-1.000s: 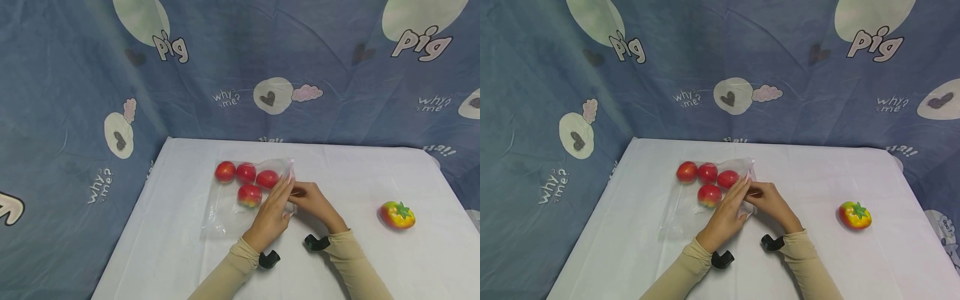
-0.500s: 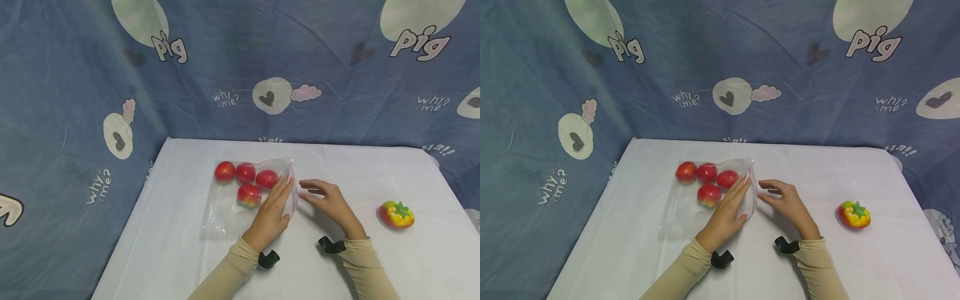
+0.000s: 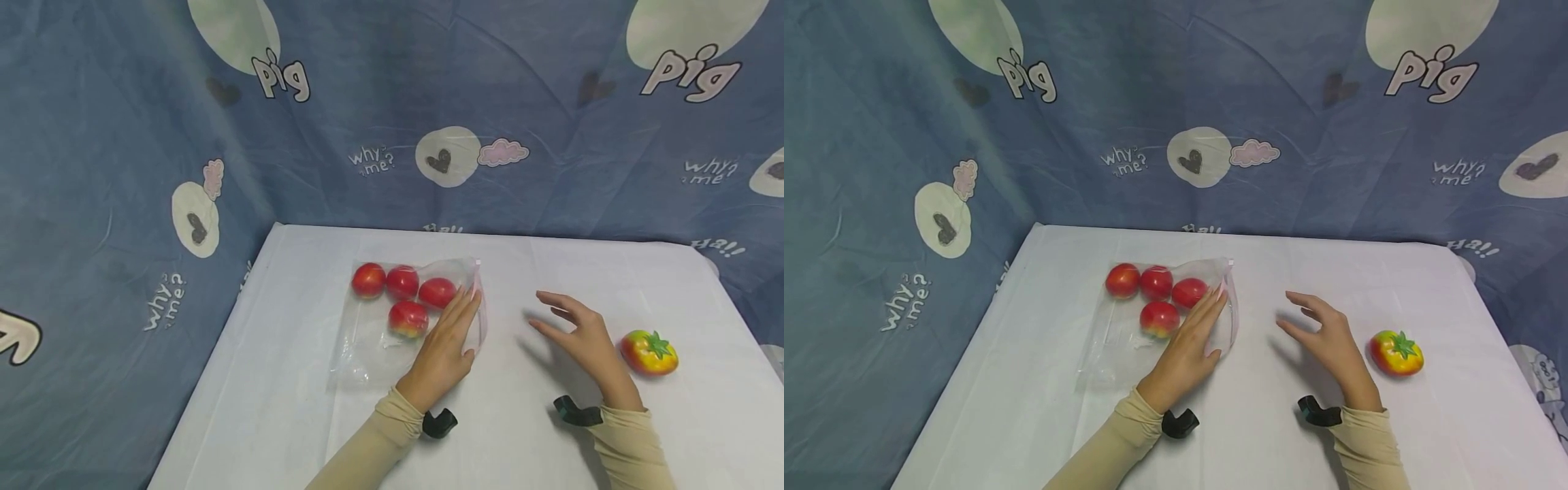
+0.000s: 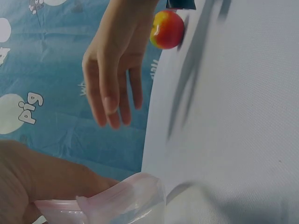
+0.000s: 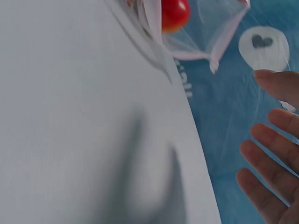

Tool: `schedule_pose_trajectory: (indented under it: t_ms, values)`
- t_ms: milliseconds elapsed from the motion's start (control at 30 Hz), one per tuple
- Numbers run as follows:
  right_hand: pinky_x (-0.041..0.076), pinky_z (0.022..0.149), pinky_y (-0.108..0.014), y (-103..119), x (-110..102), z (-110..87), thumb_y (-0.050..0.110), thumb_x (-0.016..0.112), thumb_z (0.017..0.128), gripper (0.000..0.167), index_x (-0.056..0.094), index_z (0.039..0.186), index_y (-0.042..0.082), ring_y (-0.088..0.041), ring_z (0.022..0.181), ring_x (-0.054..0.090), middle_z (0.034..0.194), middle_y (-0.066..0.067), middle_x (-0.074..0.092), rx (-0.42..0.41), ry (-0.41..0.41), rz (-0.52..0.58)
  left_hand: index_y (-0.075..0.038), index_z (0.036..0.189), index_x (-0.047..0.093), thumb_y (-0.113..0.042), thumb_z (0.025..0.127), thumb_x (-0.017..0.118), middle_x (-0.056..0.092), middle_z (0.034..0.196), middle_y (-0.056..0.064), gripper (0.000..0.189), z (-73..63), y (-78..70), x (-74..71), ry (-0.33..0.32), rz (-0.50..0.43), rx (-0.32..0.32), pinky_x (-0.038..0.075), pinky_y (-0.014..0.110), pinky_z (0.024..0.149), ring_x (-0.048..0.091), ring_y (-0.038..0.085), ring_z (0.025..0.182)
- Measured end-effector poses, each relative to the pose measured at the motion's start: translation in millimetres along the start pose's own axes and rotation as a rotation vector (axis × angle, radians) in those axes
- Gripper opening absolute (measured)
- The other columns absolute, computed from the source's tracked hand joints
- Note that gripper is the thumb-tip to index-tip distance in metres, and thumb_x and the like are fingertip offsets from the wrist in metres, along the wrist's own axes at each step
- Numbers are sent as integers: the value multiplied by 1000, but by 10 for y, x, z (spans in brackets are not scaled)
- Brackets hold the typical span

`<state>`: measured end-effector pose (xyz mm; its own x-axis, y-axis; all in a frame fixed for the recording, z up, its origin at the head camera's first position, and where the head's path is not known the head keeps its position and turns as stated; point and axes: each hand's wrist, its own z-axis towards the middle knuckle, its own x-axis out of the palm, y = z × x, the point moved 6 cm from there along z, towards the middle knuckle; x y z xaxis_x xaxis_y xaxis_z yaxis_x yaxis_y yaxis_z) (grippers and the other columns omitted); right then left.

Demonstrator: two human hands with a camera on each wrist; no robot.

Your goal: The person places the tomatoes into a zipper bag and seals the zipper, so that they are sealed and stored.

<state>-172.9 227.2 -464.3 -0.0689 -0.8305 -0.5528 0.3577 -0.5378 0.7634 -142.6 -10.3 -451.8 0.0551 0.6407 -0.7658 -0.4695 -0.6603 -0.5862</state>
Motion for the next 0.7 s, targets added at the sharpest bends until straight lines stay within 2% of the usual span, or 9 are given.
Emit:
schedule_pose_trajectory:
  t_ms: [133,200,333,400,467,567,700]
  values:
    - [44,99,-1,-68,-153,-94,6,85,84,50,69,131,7,19,118,54,132,-17,70,35,-24,-34,-9,162,33,5,80,80,33,169,6,95,0,0,1,5,-7,-6,38,37,122,26,22,160]
    - [43,99,0,-99,-242,-135,7,84,84,51,69,132,7,20,119,52,133,-12,70,46,-41,-56,-9,162,33,5,80,80,33,170,6,95,1,-2,1,7,-9,-8,38,37,122,26,22,160]
    - [42,99,1,-150,-443,-221,3,83,84,52,67,133,3,22,119,50,133,16,67,54,-88,-82,-10,162,32,5,81,79,32,170,4,95,0,1,1,7,-18,-10,39,37,122,25,22,160]
    - [46,91,1,-180,-552,-275,5,83,84,52,67,133,3,27,116,48,130,31,61,77,-113,-117,-11,163,32,5,81,79,31,171,4,95,-1,3,2,8,-21,-13,39,37,122,24,21,161]
    - [46,85,2,-218,-656,-336,9,83,86,52,67,136,6,30,112,45,130,38,56,121,-128,-153,-11,163,32,5,82,79,31,171,3,96,-3,6,4,10,-24,-16,39,37,122,24,21,161]
    - [45,78,3,-292,-797,-431,19,83,88,54,65,140,13,33,107,41,133,36,56,211,-140,-195,-11,163,32,4,82,79,31,171,3,95,-6,9,5,13,-21,-20,39,37,122,24,20,161]
    - [42,87,5,-377,-940,-533,21,83,89,58,63,142,14,31,108,43,135,31,58,286,-177,-185,-11,163,32,4,82,79,31,171,4,95,-7,6,0,11,-16,-17,39,37,122,24,21,161]
